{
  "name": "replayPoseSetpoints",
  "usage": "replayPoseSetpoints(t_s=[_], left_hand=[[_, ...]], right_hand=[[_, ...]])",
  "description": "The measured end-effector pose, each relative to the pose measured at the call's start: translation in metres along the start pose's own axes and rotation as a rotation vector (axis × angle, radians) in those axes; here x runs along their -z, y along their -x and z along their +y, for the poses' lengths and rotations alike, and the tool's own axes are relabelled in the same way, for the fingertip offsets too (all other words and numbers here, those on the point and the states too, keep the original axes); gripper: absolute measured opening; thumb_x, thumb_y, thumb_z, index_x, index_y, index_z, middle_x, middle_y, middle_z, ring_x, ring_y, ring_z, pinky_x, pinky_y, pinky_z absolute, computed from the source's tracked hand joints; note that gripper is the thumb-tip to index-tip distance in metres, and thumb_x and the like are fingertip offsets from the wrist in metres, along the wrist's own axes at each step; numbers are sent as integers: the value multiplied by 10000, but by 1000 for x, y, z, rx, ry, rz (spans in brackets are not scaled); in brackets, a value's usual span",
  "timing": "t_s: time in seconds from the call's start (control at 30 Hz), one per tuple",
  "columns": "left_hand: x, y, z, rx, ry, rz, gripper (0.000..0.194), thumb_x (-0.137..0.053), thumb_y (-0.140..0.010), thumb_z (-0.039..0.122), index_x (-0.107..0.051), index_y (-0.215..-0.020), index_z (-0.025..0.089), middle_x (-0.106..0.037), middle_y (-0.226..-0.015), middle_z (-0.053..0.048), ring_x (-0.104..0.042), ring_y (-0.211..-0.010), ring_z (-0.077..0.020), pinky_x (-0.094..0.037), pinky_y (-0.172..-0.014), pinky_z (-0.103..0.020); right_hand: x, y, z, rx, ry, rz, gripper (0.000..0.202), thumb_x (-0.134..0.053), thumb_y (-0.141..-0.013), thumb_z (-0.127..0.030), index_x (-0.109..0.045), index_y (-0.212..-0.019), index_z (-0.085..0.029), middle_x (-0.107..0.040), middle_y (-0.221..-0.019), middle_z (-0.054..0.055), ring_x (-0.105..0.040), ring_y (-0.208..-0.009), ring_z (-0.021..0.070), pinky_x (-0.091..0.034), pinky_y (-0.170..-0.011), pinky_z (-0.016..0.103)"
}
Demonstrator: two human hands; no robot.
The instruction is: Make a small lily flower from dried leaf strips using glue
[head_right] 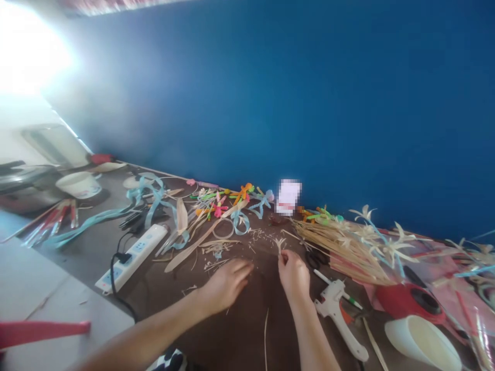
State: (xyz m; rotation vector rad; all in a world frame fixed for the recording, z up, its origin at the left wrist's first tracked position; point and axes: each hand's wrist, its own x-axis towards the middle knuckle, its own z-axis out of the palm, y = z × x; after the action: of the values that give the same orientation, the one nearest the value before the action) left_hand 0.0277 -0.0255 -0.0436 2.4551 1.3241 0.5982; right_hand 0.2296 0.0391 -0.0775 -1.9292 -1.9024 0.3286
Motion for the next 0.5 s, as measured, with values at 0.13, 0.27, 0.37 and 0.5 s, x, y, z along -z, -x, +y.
replayPoseSetpoints(t_s=[0.13,0.27,0.37,0.5], left_hand=[[38,4,-44,228,-96,133,291,-419,-785,154,-527,-1054,180,-564,-1011,-80,-502,-952,-192,-383,-841,-339],[71,16,-81,420,-226,150,237,-438,-774,165,-588,-957,184,-598,-916,-63,-532,-881,-183,-389,-798,-303],[89,29,-96,564,-274,128,241,-418,-778,153,-608,-920,194,-607,-925,-51,-532,-895,-177,-370,-809,-273],[98,41,-104,747,-264,30,251,-396,-801,212,-602,-945,211,-610,-935,-50,-545,-884,-176,-368,-800,-265]], right_hand=[[-2,-10,-5,3,42,-24,167,-455,-735,-268,-594,-806,-211,-645,-762,32,-586,-683,176,-370,-547,237],[2,-3,-12,14,71,37,247,-464,-732,-322,-569,-912,-190,-620,-826,65,-574,-712,198,-374,-543,258],[7,19,-15,87,6,59,233,-457,-735,-362,-568,-871,-209,-616,-800,40,-576,-703,182,-400,-577,260],[11,60,-12,140,-128,-28,228,-445,-746,-398,-579,-810,-224,-635,-742,31,-595,-648,174,-435,-583,262]])
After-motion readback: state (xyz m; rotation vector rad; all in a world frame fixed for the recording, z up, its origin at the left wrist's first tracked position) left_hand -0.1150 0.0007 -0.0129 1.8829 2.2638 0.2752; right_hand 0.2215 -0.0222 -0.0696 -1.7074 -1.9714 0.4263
